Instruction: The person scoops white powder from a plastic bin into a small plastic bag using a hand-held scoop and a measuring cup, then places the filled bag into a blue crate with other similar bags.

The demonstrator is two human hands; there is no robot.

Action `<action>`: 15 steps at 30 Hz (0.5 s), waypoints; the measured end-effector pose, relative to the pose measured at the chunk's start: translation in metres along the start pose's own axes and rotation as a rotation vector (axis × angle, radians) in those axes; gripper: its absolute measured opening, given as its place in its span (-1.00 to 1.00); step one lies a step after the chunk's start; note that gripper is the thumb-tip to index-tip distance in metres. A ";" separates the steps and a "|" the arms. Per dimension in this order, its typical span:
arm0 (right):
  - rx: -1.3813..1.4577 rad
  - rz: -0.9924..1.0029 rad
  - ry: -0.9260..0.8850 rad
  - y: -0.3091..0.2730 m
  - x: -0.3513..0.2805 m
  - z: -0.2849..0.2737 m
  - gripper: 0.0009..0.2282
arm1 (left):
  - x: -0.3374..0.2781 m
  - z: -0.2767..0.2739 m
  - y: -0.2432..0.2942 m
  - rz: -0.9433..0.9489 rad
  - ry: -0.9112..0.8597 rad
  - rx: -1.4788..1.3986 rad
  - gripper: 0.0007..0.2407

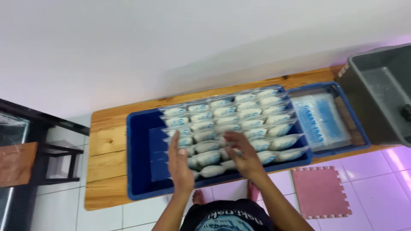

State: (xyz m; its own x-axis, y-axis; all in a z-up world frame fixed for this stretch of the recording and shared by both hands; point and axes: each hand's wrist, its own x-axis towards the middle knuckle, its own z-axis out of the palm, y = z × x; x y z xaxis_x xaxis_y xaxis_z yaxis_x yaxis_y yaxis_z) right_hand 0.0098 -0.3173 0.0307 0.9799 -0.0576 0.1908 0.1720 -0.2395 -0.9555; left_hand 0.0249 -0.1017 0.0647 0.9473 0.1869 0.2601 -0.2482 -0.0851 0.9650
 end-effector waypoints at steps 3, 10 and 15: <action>0.299 -0.108 -0.273 -0.018 -0.008 -0.020 -0.40 | -0.024 0.076 0.020 0.036 -0.165 -0.194 -0.30; 0.148 -0.225 -0.217 -0.009 -0.005 -0.114 -0.42 | -0.070 0.214 0.012 -0.244 -0.216 -0.576 -0.39; -0.016 -0.362 -0.213 -0.008 0.007 -0.156 -0.42 | -0.096 0.261 0.011 -0.455 -0.164 -1.024 -0.38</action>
State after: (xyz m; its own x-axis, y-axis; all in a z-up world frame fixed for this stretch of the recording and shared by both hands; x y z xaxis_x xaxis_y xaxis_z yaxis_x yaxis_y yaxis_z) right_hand 0.0000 -0.4667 0.0742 0.8556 0.2347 0.4613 0.5092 -0.2223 -0.8314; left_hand -0.0161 -0.3758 0.0418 0.9883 -0.1414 -0.0569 0.1488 0.8135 0.5622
